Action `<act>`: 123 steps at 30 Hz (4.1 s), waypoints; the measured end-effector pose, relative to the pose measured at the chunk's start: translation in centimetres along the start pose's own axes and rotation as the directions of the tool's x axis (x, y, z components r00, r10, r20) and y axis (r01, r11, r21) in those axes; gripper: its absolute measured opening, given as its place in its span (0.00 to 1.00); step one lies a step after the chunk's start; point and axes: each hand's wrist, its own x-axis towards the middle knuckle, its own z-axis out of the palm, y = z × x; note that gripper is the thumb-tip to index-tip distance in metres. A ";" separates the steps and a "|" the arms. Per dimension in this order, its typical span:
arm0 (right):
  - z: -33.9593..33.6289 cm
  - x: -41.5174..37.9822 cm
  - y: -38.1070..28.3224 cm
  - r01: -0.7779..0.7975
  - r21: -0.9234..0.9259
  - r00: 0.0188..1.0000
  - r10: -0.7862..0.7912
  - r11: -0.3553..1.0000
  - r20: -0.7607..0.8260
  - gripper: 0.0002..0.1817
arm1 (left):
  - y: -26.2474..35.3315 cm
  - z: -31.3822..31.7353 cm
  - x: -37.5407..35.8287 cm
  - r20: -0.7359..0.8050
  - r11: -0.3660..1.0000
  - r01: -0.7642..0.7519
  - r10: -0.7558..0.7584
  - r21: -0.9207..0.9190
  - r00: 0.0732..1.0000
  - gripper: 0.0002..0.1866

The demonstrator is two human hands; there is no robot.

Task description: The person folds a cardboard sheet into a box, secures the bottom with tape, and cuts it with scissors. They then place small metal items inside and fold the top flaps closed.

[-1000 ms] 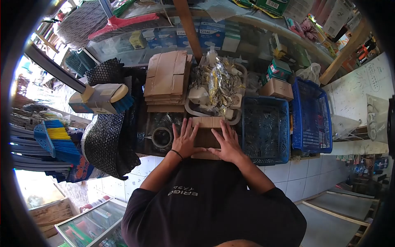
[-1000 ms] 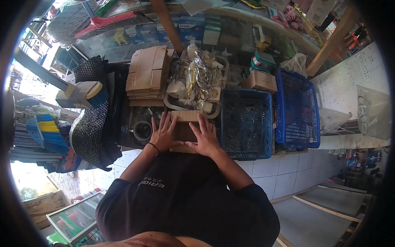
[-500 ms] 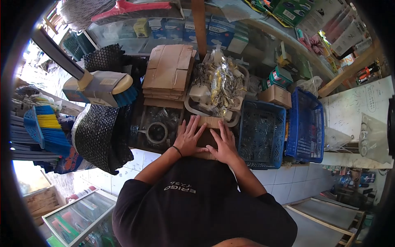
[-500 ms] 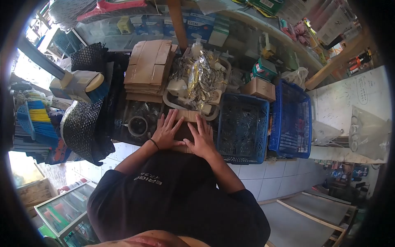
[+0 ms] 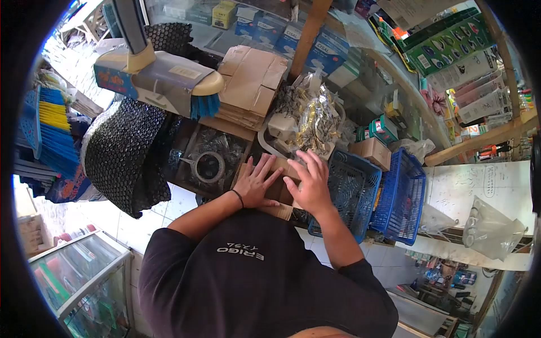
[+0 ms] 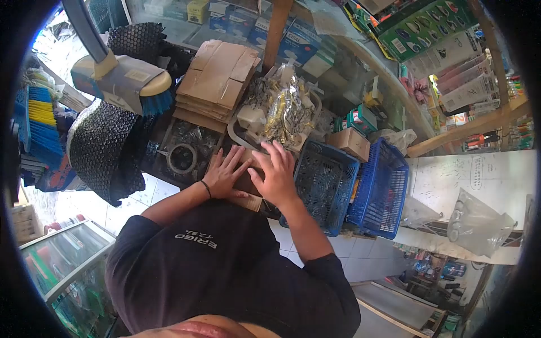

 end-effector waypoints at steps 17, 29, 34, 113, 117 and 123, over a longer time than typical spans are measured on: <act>4.2 14.3 2.8 0.069 -0.278 0.911 0.053 0.958 0.409 0.23 | 0.0 0.8 -0.1 -0.005 1.000 0.022 -0.022 0.002 1.000 0.54; 3.9 14.2 3.7 0.118 -0.408 0.910 0.066 0.905 0.409 0.22 | 0.0 0.6 -0.1 -0.017 0.999 0.014 -0.015 -0.036 1.000 0.54; 3.9 14.0 3.7 0.144 -0.458 0.934 0.033 0.877 0.357 0.20 | 0.1 0.3 -0.1 0.001 0.999 0.017 -0.017 -0.028 1.000 0.54; 0.4 -10.3 -3.3 -0.168 0.737 0.944 0.107 -0.655 0.311 0.13 | 3.1 -2.4 0.4 0.139 0.995 -0.008 -0.006 0.101 0.990 0.47; 0.1 -8.6 -3.8 -0.299 0.858 0.917 0.123 -0.416 0.380 0.07 | 3.3 -1.5 -0.6 0.122 0.999 -0.035 0.031 0.028 0.992 0.35; 3.3 -9.6 -4.2 -0.074 0.761 0.911 0.266 -0.645 0.314 0.12 | 5.4 -1.4 -1.3 0.130 0.990 -0.019 0.037 -0.141 0.991 0.26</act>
